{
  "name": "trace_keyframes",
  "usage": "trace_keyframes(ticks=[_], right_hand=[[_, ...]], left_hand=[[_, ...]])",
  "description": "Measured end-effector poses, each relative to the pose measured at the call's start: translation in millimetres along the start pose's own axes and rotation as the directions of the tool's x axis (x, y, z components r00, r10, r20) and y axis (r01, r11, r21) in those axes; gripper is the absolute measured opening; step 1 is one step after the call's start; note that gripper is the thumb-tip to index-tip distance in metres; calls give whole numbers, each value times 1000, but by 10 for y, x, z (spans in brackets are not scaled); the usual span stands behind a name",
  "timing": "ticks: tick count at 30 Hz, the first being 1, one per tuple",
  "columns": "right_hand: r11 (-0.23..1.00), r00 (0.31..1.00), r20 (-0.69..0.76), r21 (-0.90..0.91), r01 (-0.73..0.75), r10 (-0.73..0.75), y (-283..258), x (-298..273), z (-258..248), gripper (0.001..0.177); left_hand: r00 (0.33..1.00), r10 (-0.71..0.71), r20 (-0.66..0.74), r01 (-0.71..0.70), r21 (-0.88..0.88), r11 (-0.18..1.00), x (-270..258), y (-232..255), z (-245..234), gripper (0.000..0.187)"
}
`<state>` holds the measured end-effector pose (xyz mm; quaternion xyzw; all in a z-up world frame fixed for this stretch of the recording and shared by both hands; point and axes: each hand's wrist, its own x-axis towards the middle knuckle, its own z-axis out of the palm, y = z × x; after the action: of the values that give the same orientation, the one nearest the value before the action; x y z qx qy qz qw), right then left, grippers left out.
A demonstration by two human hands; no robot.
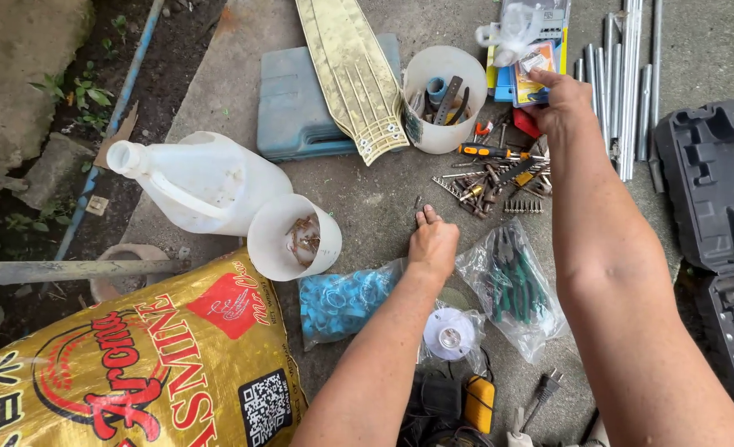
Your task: Organizing metal rods, power tools, and various supply bags into a wooden cabinet and around the workspace.
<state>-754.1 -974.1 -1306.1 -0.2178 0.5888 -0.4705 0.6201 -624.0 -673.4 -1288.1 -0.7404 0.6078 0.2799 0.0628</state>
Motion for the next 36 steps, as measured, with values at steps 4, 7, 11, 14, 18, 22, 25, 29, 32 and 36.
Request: trace_keyframes(ticks=[4, 7, 11, 14, 18, 22, 25, 29, 32, 36], right_hand=[[990, 982, 186, 143, -2, -25, -87, -44, -374, 30], [993, 965, 246, 92, 74, -94, -221, -258, -724, 27], [984, 921, 347, 25, 178, -176, -296, -672, -1228, 29], [987, 891, 424, 51, 152, -159, -298, -1361, -1506, 32], [992, 889, 450, -47, 114, -81, -18, -2171, -1838, 34], [981, 899, 406, -162, -104, 162, 493, -2860, -1904, 40], [961, 895, 365, -198, -195, 256, 999, -3070, -1965, 44], [875, 908, 256, -443, -195, 332, 1185, -3290, -1782, 56], [494, 948, 107, -868, -59, 301, 935, -3304, -1566, 64], [-33, 979, 164, -985, 170, 124, 757, -3518, -1243, 69]], left_hand=[[1000, -2, -8, 2, 16, 1000, 12, 2, 33, 53], [999, 3, -34, -2, 25, 1000, -11, 3, 12, 47], [995, 20, -100, -19, 6, 1000, 37, -71, 123, 34], [999, -8, -44, 11, 70, 997, -28, -37, -4, 36], [968, 58, -246, -63, -13, 998, 470, -349, 619, 30], [918, -1, -397, -170, -396, 902, 723, -663, 1129, 39], [953, -277, -122, -41, -959, 282, 146, -562, 796, 56], [972, -112, 205, 159, -932, -327, -50, -658, 762, 81], [982, -119, 145, 130, -984, -122, -259, -603, 636, 86], [971, -157, 181, 165, -980, -112, -426, -463, 597, 92]])
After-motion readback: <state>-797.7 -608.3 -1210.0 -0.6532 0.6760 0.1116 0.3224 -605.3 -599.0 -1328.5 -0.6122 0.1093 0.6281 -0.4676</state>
